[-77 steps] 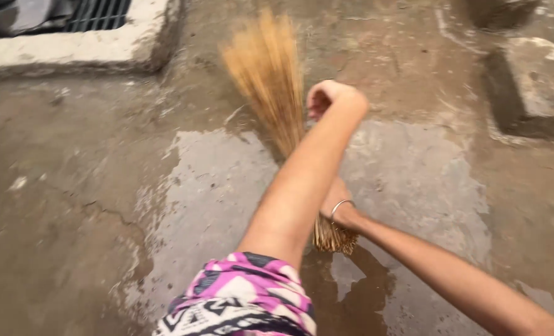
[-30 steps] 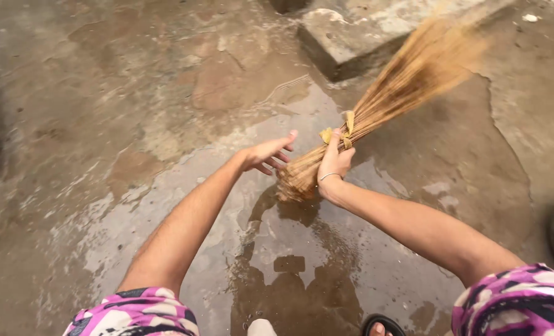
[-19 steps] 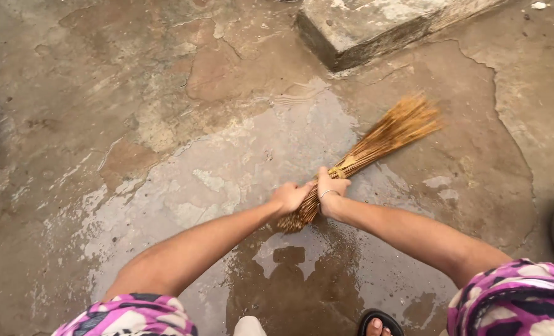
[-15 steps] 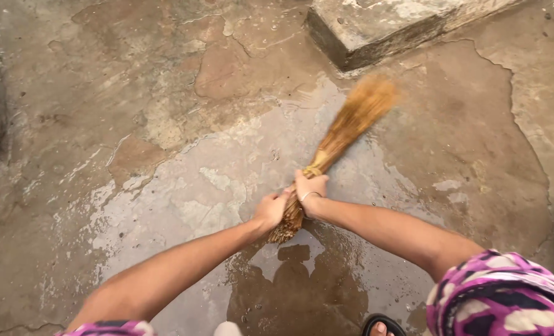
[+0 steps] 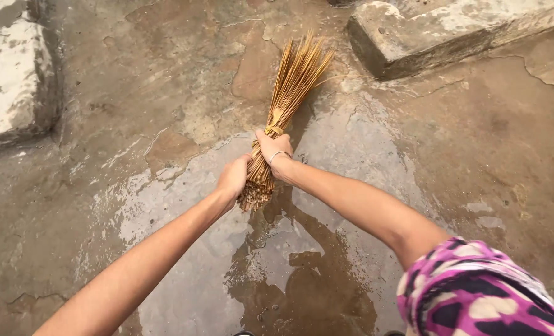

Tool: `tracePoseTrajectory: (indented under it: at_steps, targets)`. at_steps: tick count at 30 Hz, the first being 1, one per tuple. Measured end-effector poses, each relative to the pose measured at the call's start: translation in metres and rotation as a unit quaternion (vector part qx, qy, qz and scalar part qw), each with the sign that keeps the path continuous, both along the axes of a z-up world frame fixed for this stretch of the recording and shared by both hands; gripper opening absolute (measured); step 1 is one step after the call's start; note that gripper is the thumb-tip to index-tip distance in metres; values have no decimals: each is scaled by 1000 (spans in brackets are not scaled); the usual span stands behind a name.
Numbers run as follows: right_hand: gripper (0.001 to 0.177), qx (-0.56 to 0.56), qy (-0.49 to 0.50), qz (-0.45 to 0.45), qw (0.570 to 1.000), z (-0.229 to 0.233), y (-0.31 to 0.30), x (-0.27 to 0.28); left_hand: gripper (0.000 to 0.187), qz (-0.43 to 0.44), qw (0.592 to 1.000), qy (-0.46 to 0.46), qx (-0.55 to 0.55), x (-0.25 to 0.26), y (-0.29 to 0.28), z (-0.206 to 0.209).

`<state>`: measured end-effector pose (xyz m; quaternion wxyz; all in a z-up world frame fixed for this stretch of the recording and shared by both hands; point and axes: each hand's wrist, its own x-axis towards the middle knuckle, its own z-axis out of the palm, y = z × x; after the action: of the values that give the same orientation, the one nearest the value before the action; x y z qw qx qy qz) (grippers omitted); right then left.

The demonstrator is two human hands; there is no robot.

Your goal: Cleaning a wet courtyard floor using a handheld stick broom and water from a pot.

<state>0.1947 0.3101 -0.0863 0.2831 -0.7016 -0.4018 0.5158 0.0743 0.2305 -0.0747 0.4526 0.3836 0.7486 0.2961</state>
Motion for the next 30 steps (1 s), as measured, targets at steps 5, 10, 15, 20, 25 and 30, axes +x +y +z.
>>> tracePoseTrajectory:
  at_steps: [5, 10, 15, 20, 25, 30]
  targets:
    - [65, 45, 105, 70, 991, 11, -14, 15, 67, -20, 962, -222, -158, -15, -12, 2]
    - [67, 113, -130, 327, 929, 8, -9, 51, 82, -8, 939, -281, -198, 10, -41, -17]
    - [70, 151, -402, 554, 713, 36, -10, 96, 76, -96, 937, -248, -229, 33, -30, -47]
    - [57, 98, -476, 508, 711, 42, 29, 155, 49, -229, 934, -161, -224, 35, 11, -125]
    - [68, 20, -501, 395, 770, 47, 106, 200, 47, -408, 889, 172, -114, 39, 39, -99]
    - [81, 44, -506, 302, 807, 52, 122, 203, 63, -490, 697, 513, -102, 42, 35, -40]
